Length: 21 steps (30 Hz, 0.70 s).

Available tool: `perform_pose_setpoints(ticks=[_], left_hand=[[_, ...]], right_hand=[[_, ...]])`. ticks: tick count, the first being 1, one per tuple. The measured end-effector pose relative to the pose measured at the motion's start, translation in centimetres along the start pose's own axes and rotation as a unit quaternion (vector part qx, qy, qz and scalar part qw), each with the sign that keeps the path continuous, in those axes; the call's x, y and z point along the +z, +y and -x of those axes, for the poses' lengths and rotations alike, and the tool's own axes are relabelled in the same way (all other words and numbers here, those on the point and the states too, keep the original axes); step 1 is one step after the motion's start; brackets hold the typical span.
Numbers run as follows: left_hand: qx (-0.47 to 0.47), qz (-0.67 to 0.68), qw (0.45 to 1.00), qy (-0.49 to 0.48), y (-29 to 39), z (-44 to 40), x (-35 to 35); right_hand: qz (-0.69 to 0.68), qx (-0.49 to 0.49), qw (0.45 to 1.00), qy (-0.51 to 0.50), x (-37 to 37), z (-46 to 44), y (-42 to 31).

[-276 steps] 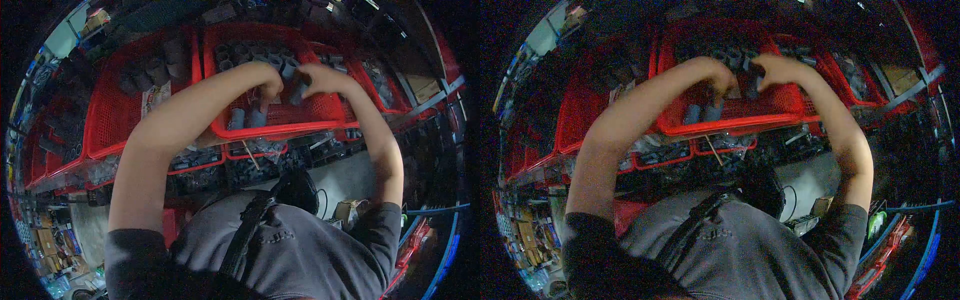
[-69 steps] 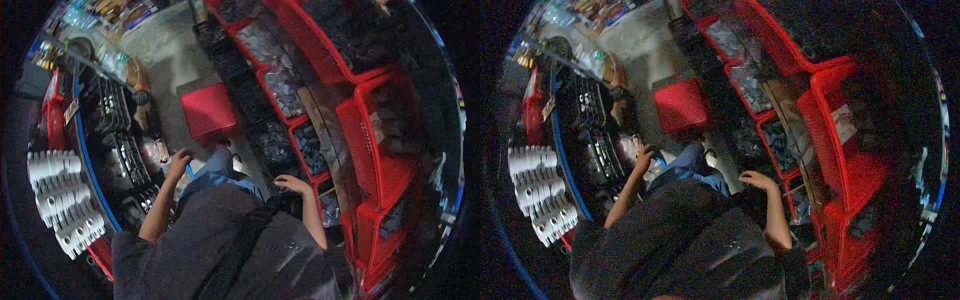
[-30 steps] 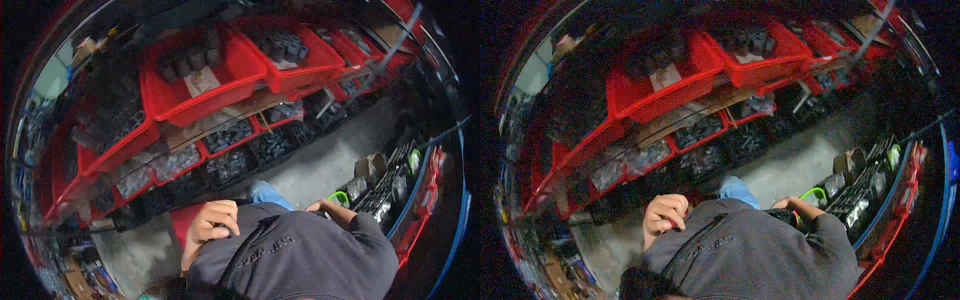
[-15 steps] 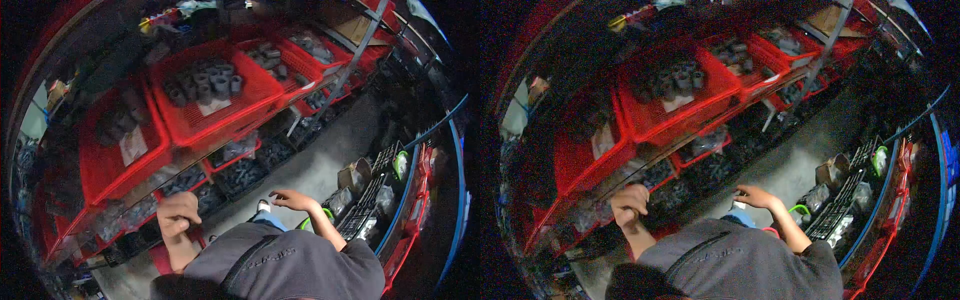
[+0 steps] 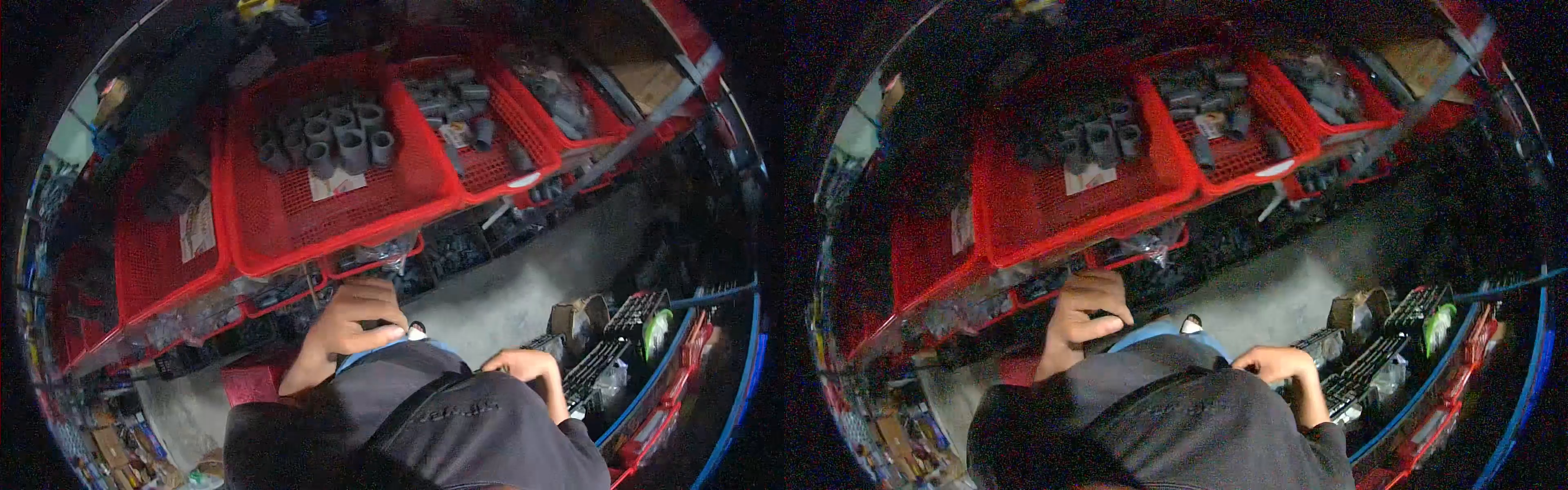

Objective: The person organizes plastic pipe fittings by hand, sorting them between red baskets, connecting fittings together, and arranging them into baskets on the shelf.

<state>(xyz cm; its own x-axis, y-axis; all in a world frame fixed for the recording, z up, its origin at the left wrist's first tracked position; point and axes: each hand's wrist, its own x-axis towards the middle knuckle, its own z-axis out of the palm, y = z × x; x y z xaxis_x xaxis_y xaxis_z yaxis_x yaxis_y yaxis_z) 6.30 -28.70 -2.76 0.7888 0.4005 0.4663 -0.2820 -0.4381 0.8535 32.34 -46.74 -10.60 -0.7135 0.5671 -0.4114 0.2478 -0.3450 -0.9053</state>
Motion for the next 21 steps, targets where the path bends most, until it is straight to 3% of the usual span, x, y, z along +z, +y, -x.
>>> perform_pose_setpoints(ticks=[4,7,10,15,16,18,21], left_hand=[[0.022,0.036,0.999,-0.025,-1.2,0.5,-1.3],[0.042,0.032,0.999,-0.014,-2.1,0.3,-1.6],[0.037,0.009,0.999,0.009,-2.2,0.8,-1.8],[-0.028,-0.12,0.991,0.053,-2.9,2.3,-1.0],[-0.028,-0.123,0.991,0.052,-2.5,2.4,-1.1],[-0.049,-0.078,0.993,0.074,-1.5,2.3,-1.1],[-0.011,-0.135,0.989,0.066,-1.1,1.5,-1.9]], right_hand=[[-0.002,0.004,0.999,0.044,-0.7,-0.8,-1.2],[0.097,0.063,0.984,0.135,-1.6,-1.9,-2.4],[0.155,-0.104,0.948,0.259,-1.7,-3.9,-2.3],[0.206,-0.149,0.956,0.145,-5.0,-3.7,-7.2],[0.211,-0.123,0.958,0.152,-6.2,-2.6,-8.0],[0.271,-0.183,0.927,0.181,-8.9,-0.1,-10.8],[0.305,-0.207,0.89,0.269,-12.1,3.3,-14.5]])
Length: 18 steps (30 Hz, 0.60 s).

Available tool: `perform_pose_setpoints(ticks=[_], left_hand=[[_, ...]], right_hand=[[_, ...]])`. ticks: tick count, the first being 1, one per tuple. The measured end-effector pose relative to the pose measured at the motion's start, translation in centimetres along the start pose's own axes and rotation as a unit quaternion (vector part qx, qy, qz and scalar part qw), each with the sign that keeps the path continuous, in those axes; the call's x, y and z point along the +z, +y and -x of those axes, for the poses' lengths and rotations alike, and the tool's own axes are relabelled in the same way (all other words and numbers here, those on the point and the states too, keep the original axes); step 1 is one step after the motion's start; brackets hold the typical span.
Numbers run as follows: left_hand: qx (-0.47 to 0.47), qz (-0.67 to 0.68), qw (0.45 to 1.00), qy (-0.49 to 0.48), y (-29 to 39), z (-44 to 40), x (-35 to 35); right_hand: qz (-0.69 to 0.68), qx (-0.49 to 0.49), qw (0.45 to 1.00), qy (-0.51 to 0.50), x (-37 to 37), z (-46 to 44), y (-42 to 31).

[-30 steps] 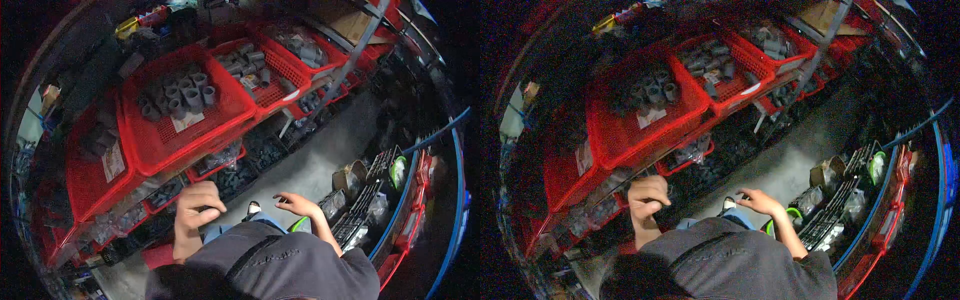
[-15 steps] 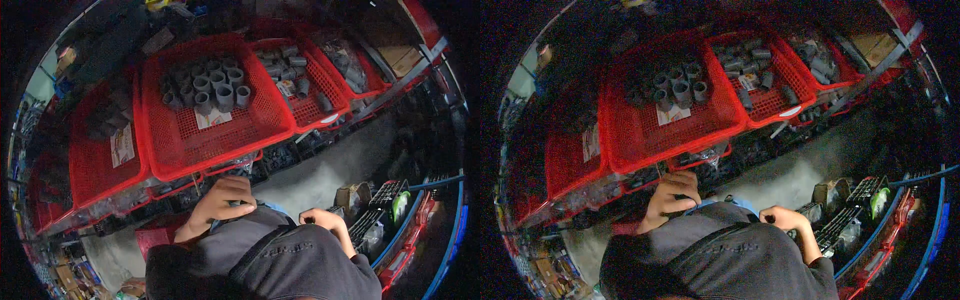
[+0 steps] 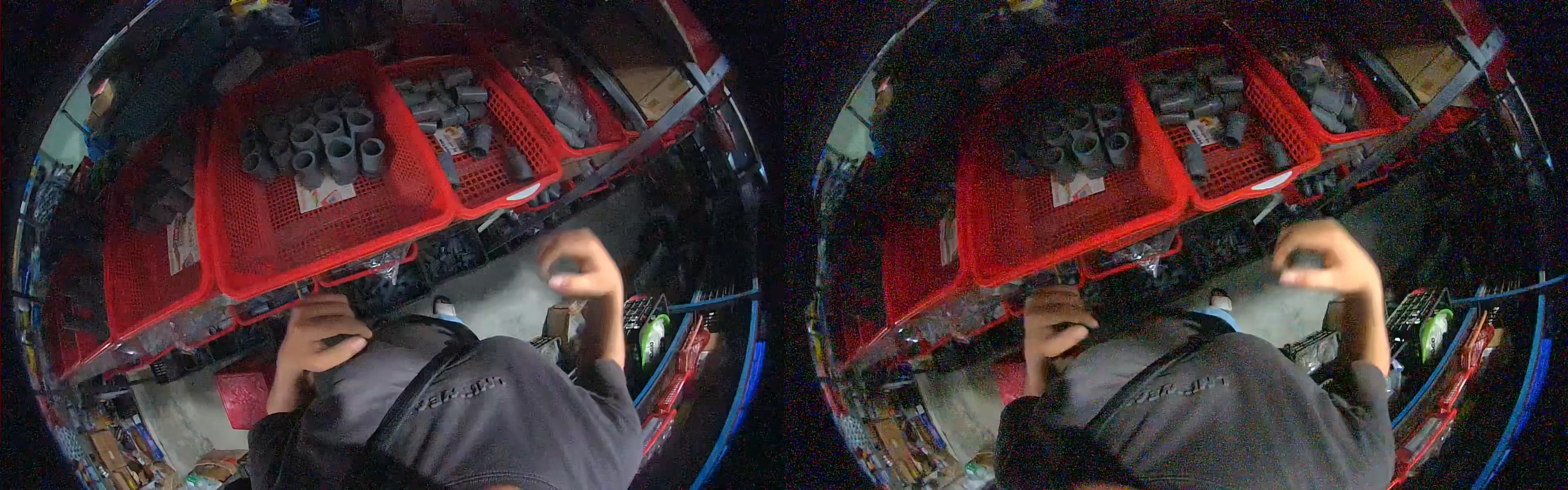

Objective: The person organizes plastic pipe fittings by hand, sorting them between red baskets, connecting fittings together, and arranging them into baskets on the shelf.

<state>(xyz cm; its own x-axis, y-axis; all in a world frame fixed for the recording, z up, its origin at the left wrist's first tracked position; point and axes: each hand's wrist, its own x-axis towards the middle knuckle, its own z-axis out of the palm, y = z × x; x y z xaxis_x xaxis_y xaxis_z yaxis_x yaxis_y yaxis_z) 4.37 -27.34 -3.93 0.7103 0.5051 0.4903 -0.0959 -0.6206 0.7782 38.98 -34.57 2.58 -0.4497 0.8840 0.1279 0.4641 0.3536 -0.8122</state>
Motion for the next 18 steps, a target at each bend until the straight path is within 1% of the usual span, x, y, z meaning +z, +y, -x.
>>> perform_pose_setpoints(ticks=[2,3,5,6,8,10,12,14,15,16,17,18], left_hand=[[0.025,-0.056,0.998,0.03,1.0,-1.5,0.2],[0.024,-0.06,0.997,0.036,1.6,-2.4,0.3],[0.018,-0.14,0.989,0.042,2.9,-4.1,0.5],[0.039,-0.191,0.98,0.046,3.5,-5.2,0.5],[0.008,-0.219,0.974,0.055,5.1,-7.9,0.9],[0.033,-0.252,0.967,0.009,5.3,-11.8,0.4],[0.006,-0.237,0.971,0.044,4.1,-16.5,1.0],[0.006,-0.295,0.955,0.027,0.5,-21.1,1.5],[0.007,-0.326,0.945,0.005,-2.6,-23.2,1.6],[0.01,-0.362,0.932,-0.014,-5.5,-25.1,1.4],[-0.067,-0.379,0.921,-0.055,-6.9,-26.9,1.3],[-0.147,-0.391,0.903,-0.099,-8.1,-28.3,1.3]], right_hand=[[0.071,0.011,0.997,0.003,-3.2,-0.7,0.0],[0.116,0.012,0.993,0.011,-4.5,-1.3,0.0],[0.169,0.019,0.985,-0.011,-7.1,-3.3,0.6],[0.208,-0.014,0.978,-0.005,-8.2,-4.5,1.2],[0.223,-0.028,0.973,-0.046,-10.5,-7.9,2.4],[0.285,-0.073,0.956,-0.008,-12.3,-11.6,7.0],[0.301,-0.078,0.948,-0.07,-13.0,-16.0,8.7],[0.335,-0.043,0.934,-0.117,-13.4,-20.3,12.8],[0.34,-0.051,0.93,-0.128,-12.6,-20.8,13.5],[0.382,-0.056,0.913,-0.132,-12.2,-21.7,13.7],[0.422,-0.063,0.895,-0.132,-12.2,-22.6,13.8],[0.428,-0.078,0.89,-0.136,-12.4,-23.4,14.0]])
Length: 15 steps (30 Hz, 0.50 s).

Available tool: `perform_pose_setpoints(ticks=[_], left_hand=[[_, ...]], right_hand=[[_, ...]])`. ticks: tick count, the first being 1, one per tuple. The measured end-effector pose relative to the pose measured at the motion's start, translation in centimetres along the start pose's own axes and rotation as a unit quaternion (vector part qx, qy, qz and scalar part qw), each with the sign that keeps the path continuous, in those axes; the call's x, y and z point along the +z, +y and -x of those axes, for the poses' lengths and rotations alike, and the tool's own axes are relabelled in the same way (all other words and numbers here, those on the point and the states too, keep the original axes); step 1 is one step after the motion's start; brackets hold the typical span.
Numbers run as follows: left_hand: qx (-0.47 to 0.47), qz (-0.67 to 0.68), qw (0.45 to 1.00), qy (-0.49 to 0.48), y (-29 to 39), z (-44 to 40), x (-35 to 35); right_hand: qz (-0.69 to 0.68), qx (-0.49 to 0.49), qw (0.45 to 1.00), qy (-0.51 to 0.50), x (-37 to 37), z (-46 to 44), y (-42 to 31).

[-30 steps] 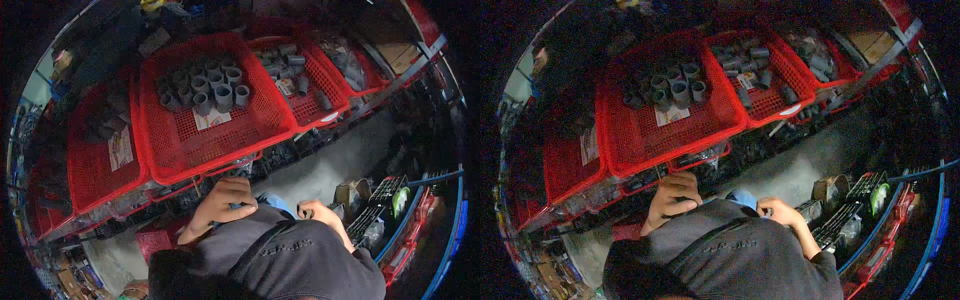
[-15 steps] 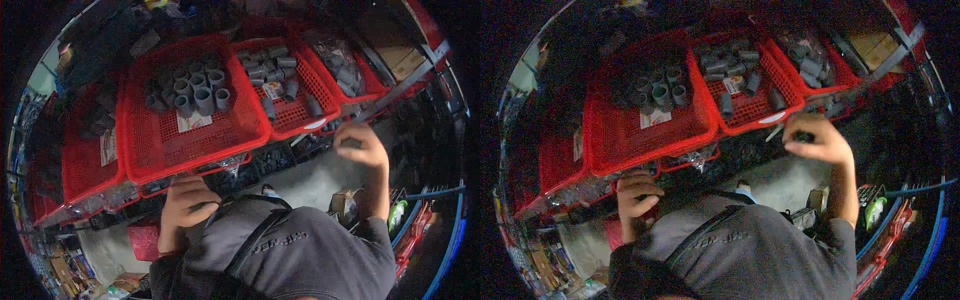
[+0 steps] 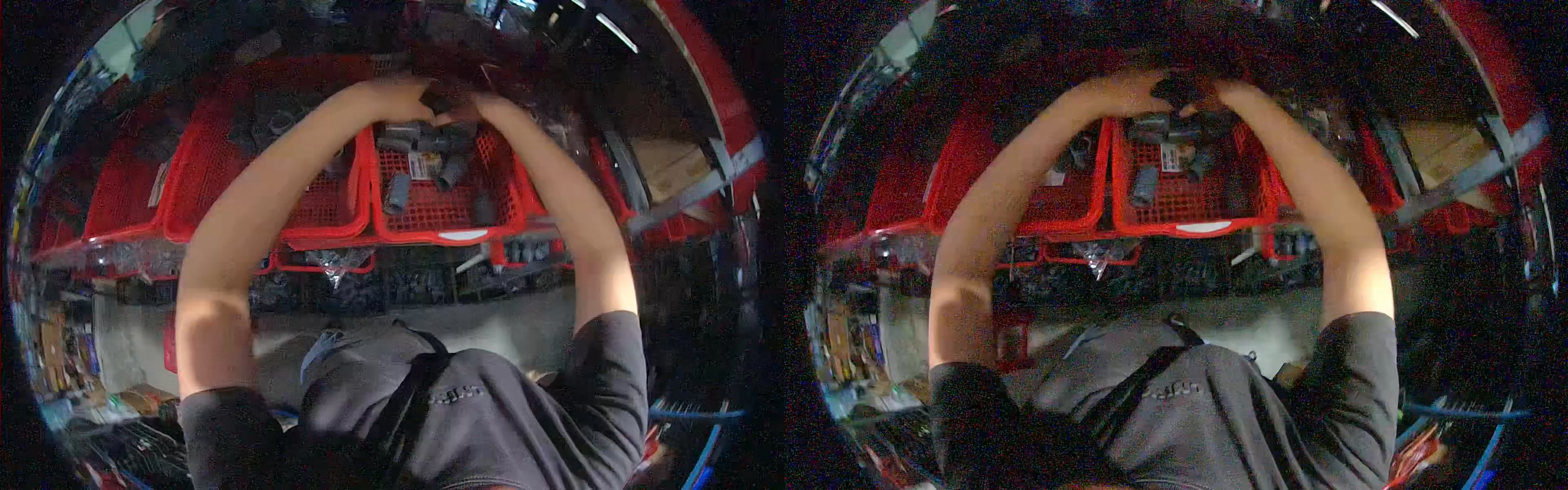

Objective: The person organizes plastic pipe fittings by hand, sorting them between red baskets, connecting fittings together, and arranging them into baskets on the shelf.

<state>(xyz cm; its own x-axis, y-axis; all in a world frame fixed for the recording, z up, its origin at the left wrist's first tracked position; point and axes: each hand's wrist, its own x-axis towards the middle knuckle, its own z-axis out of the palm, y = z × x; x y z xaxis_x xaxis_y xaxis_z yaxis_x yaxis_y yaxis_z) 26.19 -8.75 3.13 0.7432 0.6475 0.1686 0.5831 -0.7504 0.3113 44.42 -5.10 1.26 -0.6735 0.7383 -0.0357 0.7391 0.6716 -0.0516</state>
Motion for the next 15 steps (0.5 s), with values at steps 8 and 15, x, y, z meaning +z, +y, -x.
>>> perform_pose_setpoints(ticks=[8,15], left_hand=[[-0.124,-0.204,0.966,0.096,-11.9,-8.1,11.4],[-0.138,-0.14,0.977,0.082,-11.9,-8.3,11.5]], right_hand=[[-0.093,-0.025,0.984,-0.147,2.6,-1.0,3.1],[-0.148,0.046,0.988,-0.02,1.6,-0.5,1.5]])
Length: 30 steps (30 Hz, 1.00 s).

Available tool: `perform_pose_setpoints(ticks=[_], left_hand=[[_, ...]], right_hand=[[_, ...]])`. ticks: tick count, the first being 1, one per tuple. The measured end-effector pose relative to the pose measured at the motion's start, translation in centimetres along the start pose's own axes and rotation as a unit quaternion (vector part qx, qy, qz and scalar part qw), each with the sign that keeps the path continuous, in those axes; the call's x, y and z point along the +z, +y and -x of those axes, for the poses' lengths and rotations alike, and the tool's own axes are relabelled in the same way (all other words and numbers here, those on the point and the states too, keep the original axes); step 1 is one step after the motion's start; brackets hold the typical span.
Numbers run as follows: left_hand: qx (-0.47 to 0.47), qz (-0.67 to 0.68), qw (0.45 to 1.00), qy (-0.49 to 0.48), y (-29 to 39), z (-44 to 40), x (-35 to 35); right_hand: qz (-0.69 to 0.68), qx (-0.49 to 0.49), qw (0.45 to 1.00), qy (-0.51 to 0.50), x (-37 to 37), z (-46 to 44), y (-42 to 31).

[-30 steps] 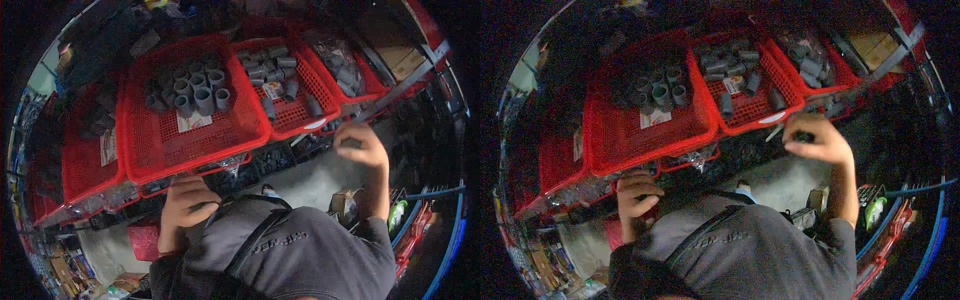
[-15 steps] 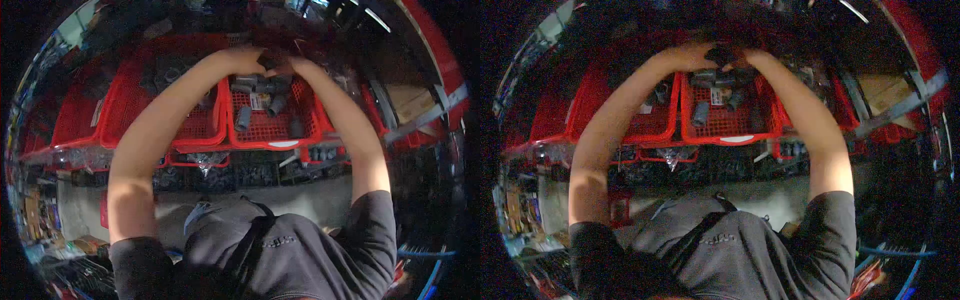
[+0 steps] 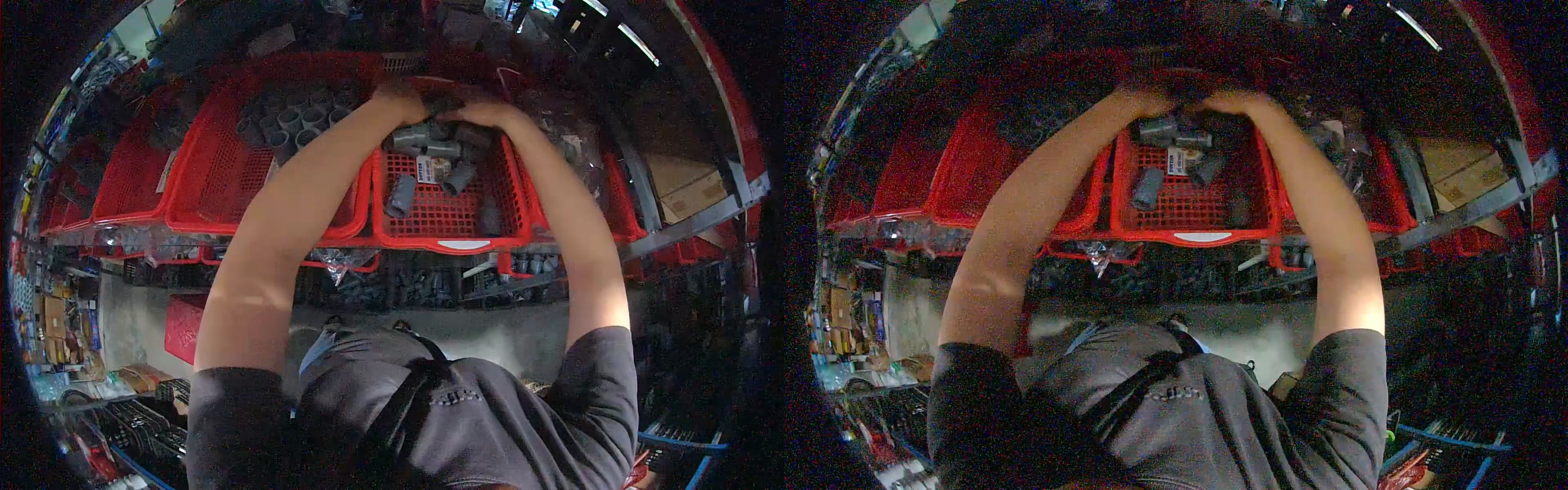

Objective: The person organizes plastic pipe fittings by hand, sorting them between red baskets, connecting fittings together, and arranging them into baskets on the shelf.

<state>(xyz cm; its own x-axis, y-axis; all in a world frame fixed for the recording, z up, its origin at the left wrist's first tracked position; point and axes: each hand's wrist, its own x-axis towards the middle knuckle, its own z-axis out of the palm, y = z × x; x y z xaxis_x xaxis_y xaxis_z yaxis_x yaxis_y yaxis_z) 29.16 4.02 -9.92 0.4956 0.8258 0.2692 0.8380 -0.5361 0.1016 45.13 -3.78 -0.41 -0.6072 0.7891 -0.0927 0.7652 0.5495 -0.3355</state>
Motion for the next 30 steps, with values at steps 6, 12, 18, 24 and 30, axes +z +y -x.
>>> perform_pose_setpoints(ticks=[6,12,18,24,30], left_hand=[[0.008,0.06,0.997,-0.038,2.9,2.8,-5.5],[0.014,-0.027,0.989,-0.143,0.5,-0.3,0.0],[0.019,-0.039,0.993,-0.113,0.5,0.1,-0.4],[0.025,-0.044,0.994,-0.092,1.0,1.0,-1.6],[-0.041,0.02,0.949,-0.313,3.7,3.0,-6.2]], right_hand=[[-0.106,0.048,0.992,-0.049,0.0,0.5,-0.7],[-0.073,-0.024,0.984,-0.162,1.3,-1.1,1.6],[-0.042,0.04,0.996,-0.074,0.6,-1.1,2.0],[0.038,-0.024,0.999,-0.018,2.8,-3.7,7.6],[-0.021,0.015,0.992,-0.12,1.5,-1.4,3.6]])
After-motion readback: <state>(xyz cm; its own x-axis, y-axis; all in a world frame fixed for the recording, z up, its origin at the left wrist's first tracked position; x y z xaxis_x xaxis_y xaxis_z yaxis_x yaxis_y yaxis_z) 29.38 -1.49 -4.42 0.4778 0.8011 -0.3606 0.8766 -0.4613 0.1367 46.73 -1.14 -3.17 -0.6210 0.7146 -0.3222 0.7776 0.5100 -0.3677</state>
